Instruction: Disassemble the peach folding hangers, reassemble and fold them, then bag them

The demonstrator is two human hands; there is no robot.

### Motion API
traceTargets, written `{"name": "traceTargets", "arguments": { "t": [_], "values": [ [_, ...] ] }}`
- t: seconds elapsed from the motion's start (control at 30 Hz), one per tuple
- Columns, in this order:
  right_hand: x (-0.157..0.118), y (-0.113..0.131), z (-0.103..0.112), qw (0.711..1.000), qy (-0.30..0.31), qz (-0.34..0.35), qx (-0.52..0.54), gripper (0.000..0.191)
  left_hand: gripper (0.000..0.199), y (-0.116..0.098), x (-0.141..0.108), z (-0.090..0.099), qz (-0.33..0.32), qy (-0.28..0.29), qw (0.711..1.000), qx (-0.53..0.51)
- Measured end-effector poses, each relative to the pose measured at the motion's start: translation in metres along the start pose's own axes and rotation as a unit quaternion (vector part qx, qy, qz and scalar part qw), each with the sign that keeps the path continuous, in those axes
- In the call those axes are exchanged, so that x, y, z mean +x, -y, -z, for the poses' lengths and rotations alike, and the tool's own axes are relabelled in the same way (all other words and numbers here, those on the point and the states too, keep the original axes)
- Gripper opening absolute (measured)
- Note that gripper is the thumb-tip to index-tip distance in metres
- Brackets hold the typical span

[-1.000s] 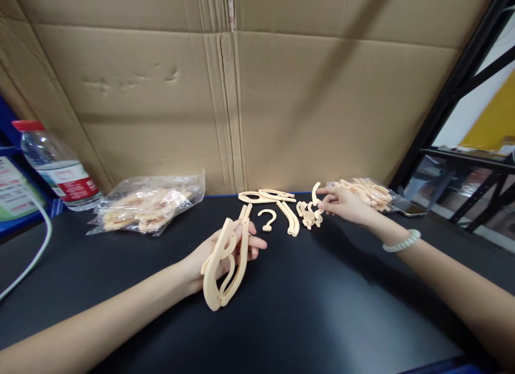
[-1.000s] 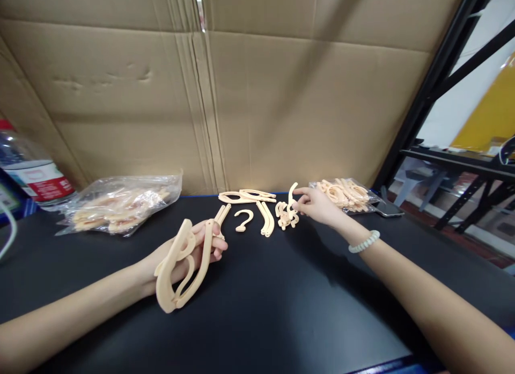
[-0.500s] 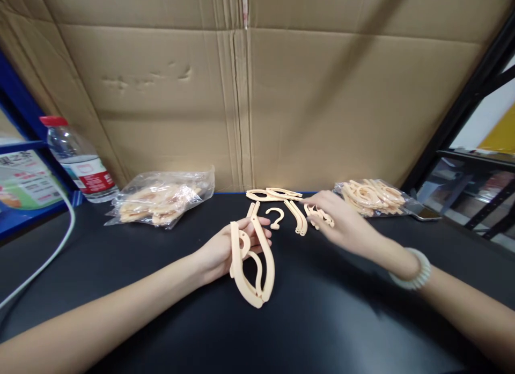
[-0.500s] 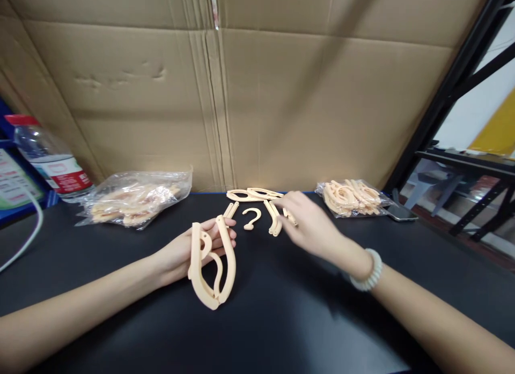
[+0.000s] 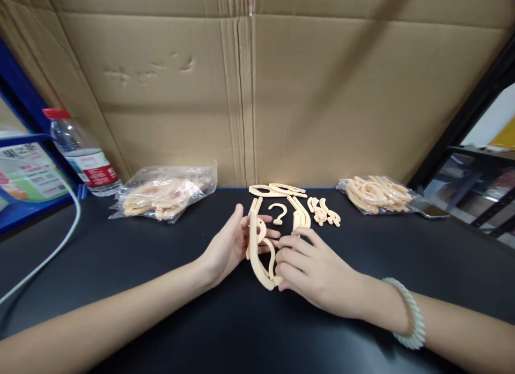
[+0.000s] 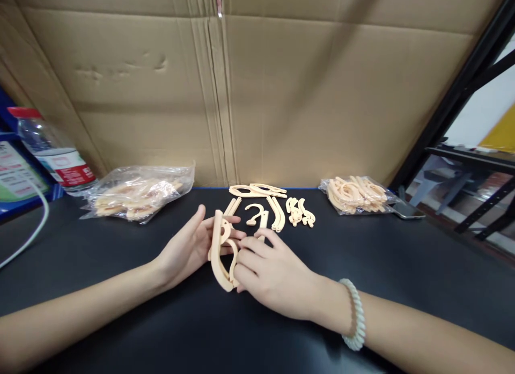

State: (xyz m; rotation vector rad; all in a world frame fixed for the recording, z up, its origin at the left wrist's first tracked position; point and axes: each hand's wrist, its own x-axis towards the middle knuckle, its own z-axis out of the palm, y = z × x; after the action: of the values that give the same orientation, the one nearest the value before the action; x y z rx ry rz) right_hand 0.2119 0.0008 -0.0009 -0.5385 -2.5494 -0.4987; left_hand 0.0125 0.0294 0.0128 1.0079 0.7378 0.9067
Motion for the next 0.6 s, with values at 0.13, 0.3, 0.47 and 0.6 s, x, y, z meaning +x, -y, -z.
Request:
{"name": "traceTargets", "arguments": {
  "t": [0.13,0.3,0.47,0.6],
  "values": [
    [-0.002,-0.002,0.000,0.999,0.020,-0.036,-0.028,0.024,0.040,0.009,-0.003,0.000,-0.068,0.009,0.982,0.178],
    [-0.004,-0.003,-0.002,0.996,0.037,-0.066,-0.048,0.029,0.042,0.011,-0.007,-0.004,-0.089,0.010,0.960,0.265],
    [-0.001,0.002,0.004,0.997,0.014,-0.024,-0.076,0.030,0.041,0.009,-0.006,-0.005,-0.066,0.003,0.972,0.225],
    [-0.001,-0.007,0.015,0.996,-0.036,0.011,-0.084,0.029,0.040,0.009,-0.003,-0.002,-0.053,-0.033,0.985,0.160]
  ]
}}
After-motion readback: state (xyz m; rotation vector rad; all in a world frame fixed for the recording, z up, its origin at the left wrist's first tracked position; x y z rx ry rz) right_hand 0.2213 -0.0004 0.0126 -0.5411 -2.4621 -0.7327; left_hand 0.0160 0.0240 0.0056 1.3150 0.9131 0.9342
